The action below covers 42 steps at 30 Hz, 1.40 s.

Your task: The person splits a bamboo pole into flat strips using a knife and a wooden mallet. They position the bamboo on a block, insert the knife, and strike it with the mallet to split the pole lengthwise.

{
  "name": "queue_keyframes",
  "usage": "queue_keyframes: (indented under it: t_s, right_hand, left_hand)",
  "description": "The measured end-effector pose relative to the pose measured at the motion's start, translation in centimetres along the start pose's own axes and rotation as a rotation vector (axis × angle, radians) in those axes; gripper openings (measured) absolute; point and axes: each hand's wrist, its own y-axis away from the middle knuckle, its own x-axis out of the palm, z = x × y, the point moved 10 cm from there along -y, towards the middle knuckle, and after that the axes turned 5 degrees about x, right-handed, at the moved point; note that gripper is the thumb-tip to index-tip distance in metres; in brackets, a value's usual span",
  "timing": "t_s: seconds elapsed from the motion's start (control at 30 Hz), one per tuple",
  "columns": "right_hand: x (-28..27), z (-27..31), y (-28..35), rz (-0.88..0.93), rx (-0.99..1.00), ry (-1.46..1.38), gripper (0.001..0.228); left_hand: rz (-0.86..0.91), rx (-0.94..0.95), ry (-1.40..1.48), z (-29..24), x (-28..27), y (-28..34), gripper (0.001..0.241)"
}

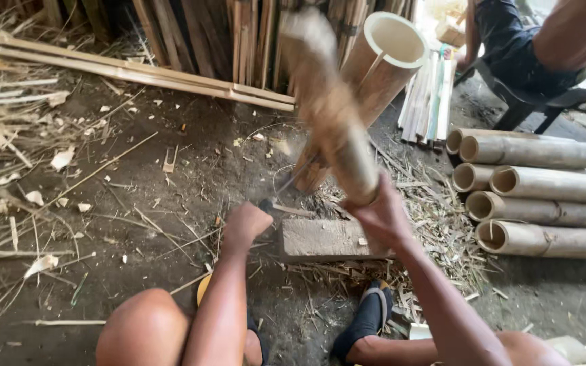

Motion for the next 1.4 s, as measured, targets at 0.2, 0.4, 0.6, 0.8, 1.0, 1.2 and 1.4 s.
queue_keyframes:
  t_s: [0.2,0.4,0.6,0.8,1.0,1.2,1.4]
  right_hand:
    - [-9.5,6.6,-1.5,-0.377,-0.492,-0.068,0.097]
    - [4.6,-8.6,-1.3,0.158,0.225,0.375,0.092]
    - [5.0,-9.0,0.6,0.177,0.295,0.227,0.087]
    - [-5.4,1.6,-1.2,-0.266,-0.245,-0.077,0.088]
    - [1.6,-4.1,-0.5,-0.008,0.091,0.194,0.084]
    - [5.7,-8.3,0.4,0.271,0.447,0.257,0.082]
    - [-1.9,-2.9,-0.1,-0.105,0.101,0.013,0.087]
  left_hand:
    - [0.004,0.012,-0.027,0.2,1.5,-0.4,0.052]
    - [0.024,-0.011,0.022,-0.1,0.8,0.6,0.047]
    - [0.079,-0.004,-0.008,0.5,2.6,0.8,0.053]
    - [0.023,-0.005,-0.007,0.2,1.9,0.7,0.048]
    - [-0.003,-0.051,0.016,1.2,2.8,0.1,0.042]
    - [0.013,-0.003,-0.016,2.0,3.7,-0.5,0.05]
    - [0.039,0.001,-0.042,1.6,3.6,-1.3,0.051]
